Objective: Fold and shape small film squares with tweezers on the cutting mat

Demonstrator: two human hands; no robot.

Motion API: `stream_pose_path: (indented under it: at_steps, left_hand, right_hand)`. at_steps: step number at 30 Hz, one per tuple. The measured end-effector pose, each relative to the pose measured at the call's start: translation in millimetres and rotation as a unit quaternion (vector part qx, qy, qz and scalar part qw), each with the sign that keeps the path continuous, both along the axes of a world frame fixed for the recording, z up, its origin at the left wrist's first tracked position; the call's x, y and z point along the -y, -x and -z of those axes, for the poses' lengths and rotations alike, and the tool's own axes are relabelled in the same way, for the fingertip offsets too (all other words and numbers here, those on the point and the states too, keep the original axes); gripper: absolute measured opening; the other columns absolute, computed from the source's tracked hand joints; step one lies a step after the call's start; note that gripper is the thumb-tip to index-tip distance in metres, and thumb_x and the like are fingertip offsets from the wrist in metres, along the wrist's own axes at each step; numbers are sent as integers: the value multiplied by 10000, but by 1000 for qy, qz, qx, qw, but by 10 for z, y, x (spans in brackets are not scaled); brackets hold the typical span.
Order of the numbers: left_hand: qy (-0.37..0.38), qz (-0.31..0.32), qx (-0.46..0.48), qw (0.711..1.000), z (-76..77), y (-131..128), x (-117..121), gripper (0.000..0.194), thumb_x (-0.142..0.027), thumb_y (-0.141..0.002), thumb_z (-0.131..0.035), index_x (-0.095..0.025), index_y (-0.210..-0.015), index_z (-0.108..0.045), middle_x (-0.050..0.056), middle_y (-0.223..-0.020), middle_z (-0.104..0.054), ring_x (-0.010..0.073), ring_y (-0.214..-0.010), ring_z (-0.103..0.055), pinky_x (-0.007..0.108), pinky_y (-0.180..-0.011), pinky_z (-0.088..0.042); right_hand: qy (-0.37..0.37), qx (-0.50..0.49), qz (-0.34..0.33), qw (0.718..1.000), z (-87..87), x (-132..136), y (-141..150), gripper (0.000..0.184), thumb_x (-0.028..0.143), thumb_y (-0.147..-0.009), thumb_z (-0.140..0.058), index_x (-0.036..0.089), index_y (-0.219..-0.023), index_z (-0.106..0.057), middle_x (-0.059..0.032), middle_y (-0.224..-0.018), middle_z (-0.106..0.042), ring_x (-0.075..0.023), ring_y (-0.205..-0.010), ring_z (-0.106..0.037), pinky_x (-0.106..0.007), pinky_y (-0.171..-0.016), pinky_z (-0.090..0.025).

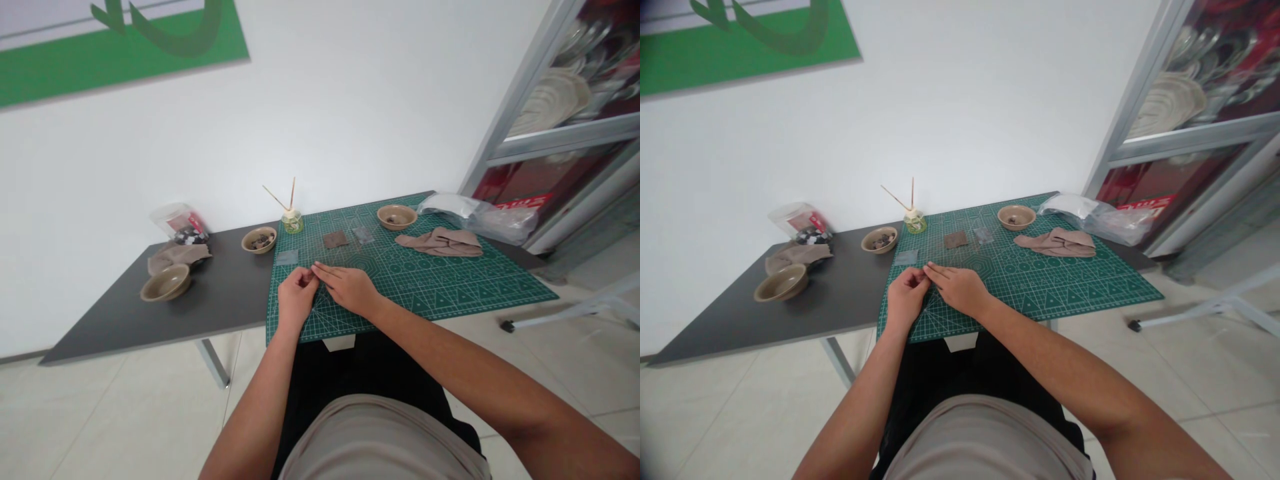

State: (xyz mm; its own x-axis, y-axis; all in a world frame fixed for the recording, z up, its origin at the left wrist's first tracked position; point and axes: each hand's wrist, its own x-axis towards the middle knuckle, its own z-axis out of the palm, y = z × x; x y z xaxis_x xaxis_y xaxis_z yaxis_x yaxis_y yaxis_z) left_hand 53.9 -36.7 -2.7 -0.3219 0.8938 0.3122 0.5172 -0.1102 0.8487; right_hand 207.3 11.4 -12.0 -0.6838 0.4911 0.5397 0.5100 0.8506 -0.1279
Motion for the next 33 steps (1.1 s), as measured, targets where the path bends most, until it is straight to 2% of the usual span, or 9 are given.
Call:
stream_pose_path:
  at_steps: [5, 11, 17, 23, 27, 33]
  left_hand:
    - [8, -11, -12, 1000, -20, -1, 20, 168, -335, -801, -622, -196, -707, -610, -50, -614, -551, 105, -591, -471, 215, -591, -372]
    - [0, -10, -24, 1000, 7, -5, 11, 172, -337, -812, -615, -200, -708, -609, -50, -629, -557, 107, -600, -483, 219, -612, -385]
    - [13, -17, -51, 998, -6, -22, 3, 233, -325, -823, -598, -195, -634, -556, -54, -573, -508, 104, -562, -443, 222, -576, -355]
    - [9, -15, -14, 1000, 3, -15, 24, 187, -358, -815, -621, -199, -715, -621, -45, -630, -566, 114, -612, -486, 222, -613, -385]
    - [5, -11, -14, 1000, 10, -16, 18, 208, -354, -813, -619, -199, -680, -580, -45, -629, -559, 112, -606, -475, 225, -616, -383]
    - [17, -5, -51, 999, -11, -28, 19, 220, -309, -814, -587, -200, -633, -528, -52, -577, -504, 110, -572, -440, 228, -591, -355]
  right_hand:
    - [10, 1, 21, 1000, -2, 2, -8, 476, 142, -926, -486, 124, -1400, -513, -125, -1392, -567, -205, -1158, -652, -345, -941, -560]
    - [21, 4, 40, 999, -5, 12, 0, 488, 144, -919, -498, 163, -1407, -515, -105, -1386, -580, -202, -1155, -653, -338, -933, -560]
    - [11, 6, 15, 1000, 18, 4, 10, 474, 137, -909, -500, 173, -1379, -546, -86, -1404, -566, -197, -1161, -649, -343, -943, -556]
    - [23, 0, 31, 999, -3, 6, -4, 479, 146, -922, -497, 155, -1400, -520, -100, -1381, -584, -193, -1144, -659, -333, -935, -559]
    - [25, 3, 34, 999, -17, 13, -6, 480, 156, -923, -507, 162, -1402, -519, -104, -1372, -590, -200, -1122, -672, -337, -916, -569]
    - [-3, 1, -1, 1000, 1, 7, 1, 459, 132, -917, -501, 152, -1373, -550, -115, -1400, -563, -200, -1210, -619, -343, -981, -539]
